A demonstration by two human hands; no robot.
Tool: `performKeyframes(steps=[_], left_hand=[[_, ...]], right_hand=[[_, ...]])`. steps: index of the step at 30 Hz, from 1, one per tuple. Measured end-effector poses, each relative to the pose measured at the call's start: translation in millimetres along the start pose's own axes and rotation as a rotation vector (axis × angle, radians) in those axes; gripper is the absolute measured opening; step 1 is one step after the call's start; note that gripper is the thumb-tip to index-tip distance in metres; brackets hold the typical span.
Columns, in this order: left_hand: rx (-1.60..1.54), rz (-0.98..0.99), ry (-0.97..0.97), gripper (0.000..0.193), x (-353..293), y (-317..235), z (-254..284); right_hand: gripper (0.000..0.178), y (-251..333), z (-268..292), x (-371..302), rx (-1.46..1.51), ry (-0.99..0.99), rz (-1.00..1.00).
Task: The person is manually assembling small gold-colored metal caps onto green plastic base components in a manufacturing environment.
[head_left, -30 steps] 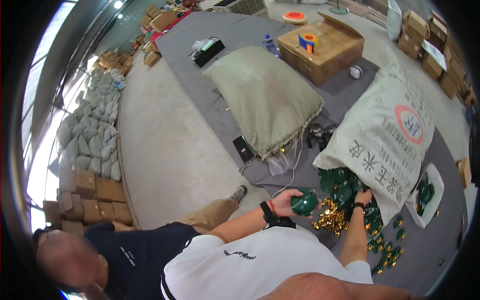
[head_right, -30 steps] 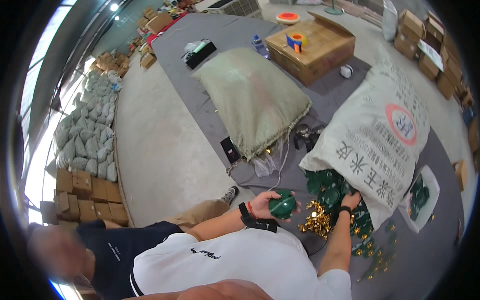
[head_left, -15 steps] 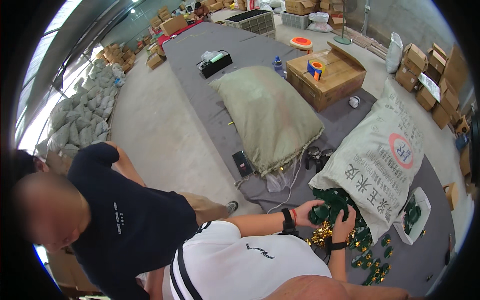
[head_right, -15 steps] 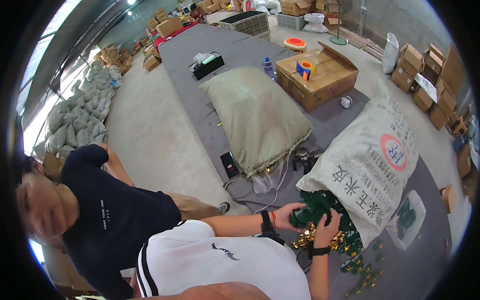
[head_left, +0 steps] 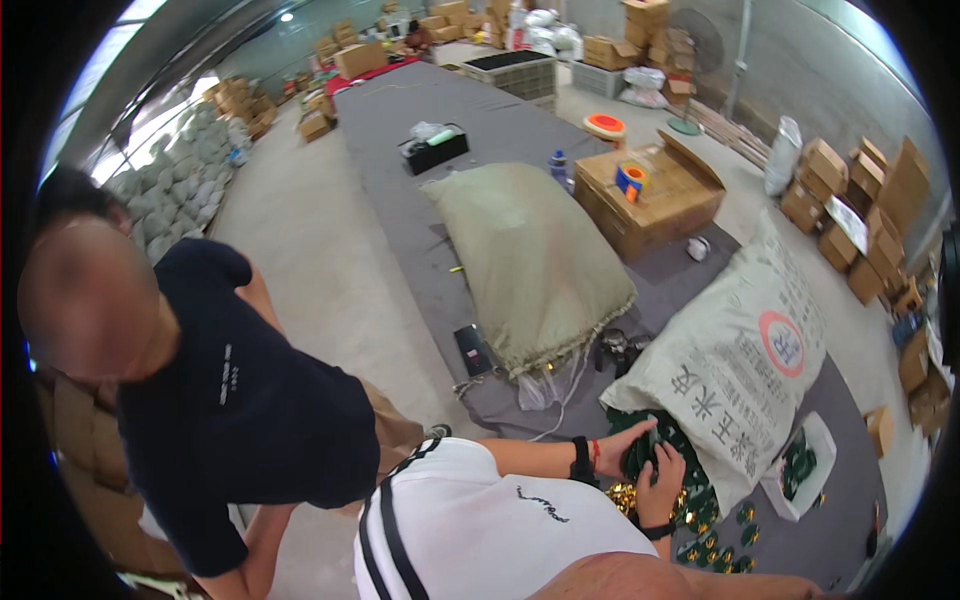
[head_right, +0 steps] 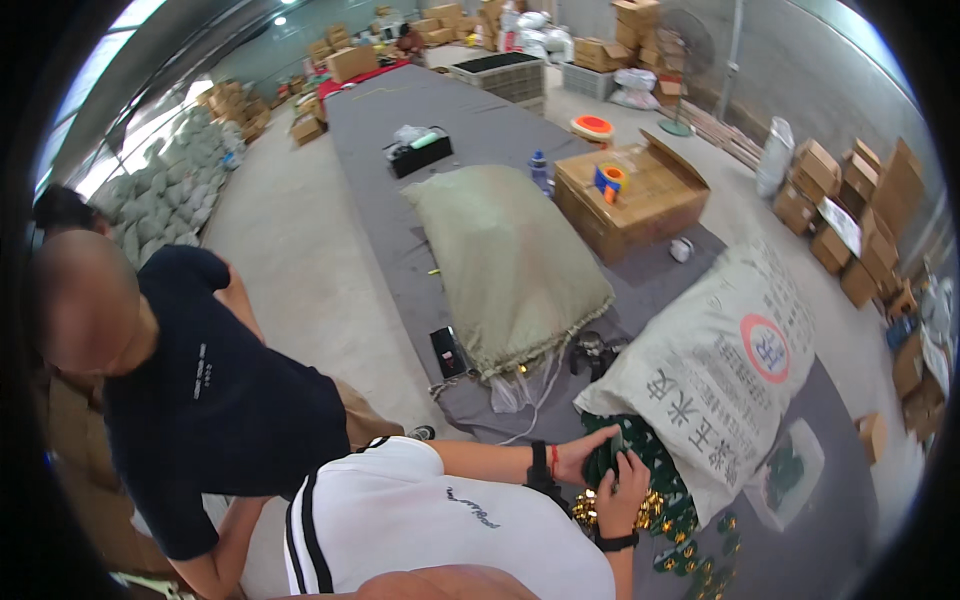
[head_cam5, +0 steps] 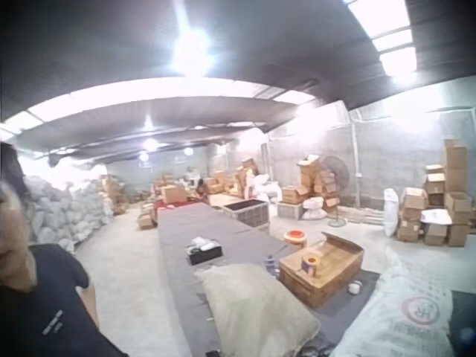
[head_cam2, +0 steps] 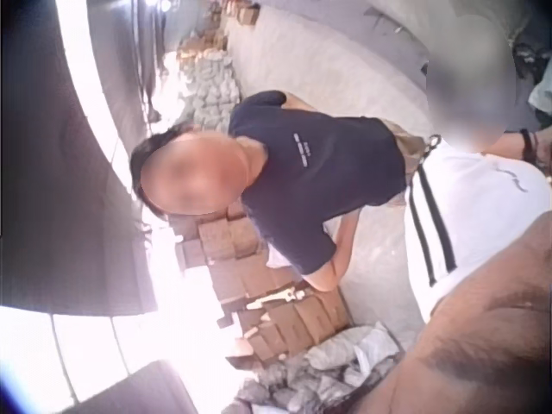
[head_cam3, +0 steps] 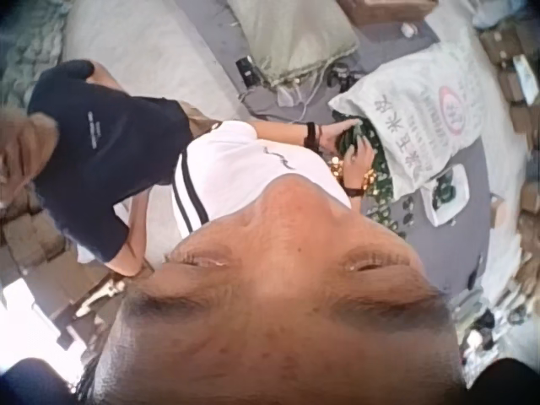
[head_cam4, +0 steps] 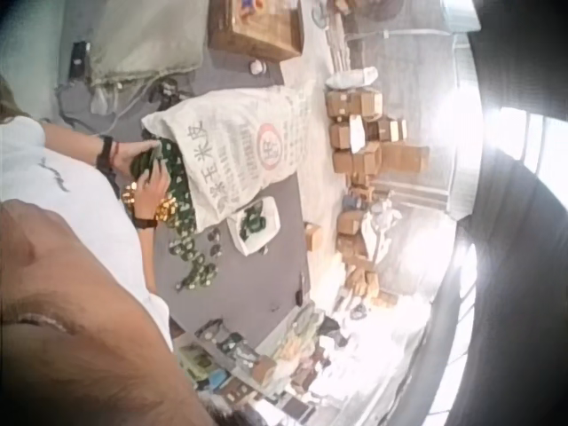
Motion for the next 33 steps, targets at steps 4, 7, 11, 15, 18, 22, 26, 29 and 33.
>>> performKeyframes(steps=[4, 7, 11, 15, 18, 22, 26, 29, 33], left_hand=[[-0.042, 0.031, 0.121, 0.046, -8.5, -1.3, -15.7], [0.017, 0.055, 0.106, 0.054, -16.1, 4.6, -30.6], [0.017, 0.069, 0.119, 0.052, -18.0, 5.6, -20.5], [-0.013, 0.039, 0.018, 0.053, -49.0, -3.7, -36.2], [-0.124, -0.002, 0.174, 0.055, -36.0, -0.5, -15.6], [-0.180, -0.065, 0.188, 0.055, -50.4, -5.4, -8.8], [-0.267, -0.039, 0.174, 0.052, -62.3, -5.9, -16.9], [-0.160, -0.001, 0.119, 0.048, -85.6, -12.7, -34.6], [-0.025, 0.046, 0.170, 0.039, -63.3, 5.2, 1.4]], right_hand=[[0.045, 2.2, 11.5, -3.1, 0.072, 0.109, 0.013], [0.050, -1.4, 21.0, -4.2, 0.053, 0.205, 0.056], [0.063, -29.7, 11.5, -13.2, 0.037, 0.258, 0.097], [0.071, -38.1, -9.2, -3.3, 0.049, 0.337, 0.129], [0.071, -10.3, -18.1, 6.5, -0.037, 0.170, 0.468], [0.072, 25.0, -22.3, 5.6, -0.146, -0.087, 0.900], [0.071, -1.9, -34.6, -8.6, 0.437, 0.280, -0.202], [0.071, -8.9, -37.8, -12.0, 0.402, 0.306, -0.159], [0.072, -24.7, -57.3, -12.1, 0.380, 0.365, -0.033]])
Point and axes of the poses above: each hand's wrist, its own x-axis towards the middle knuckle, its own z-axis out of the back of the hand, y = z × x, the point moved 6 cm from there along x, towards the middle knuckle, and after that the axes turned 9 degrees about -z, right-handed, at the moved point
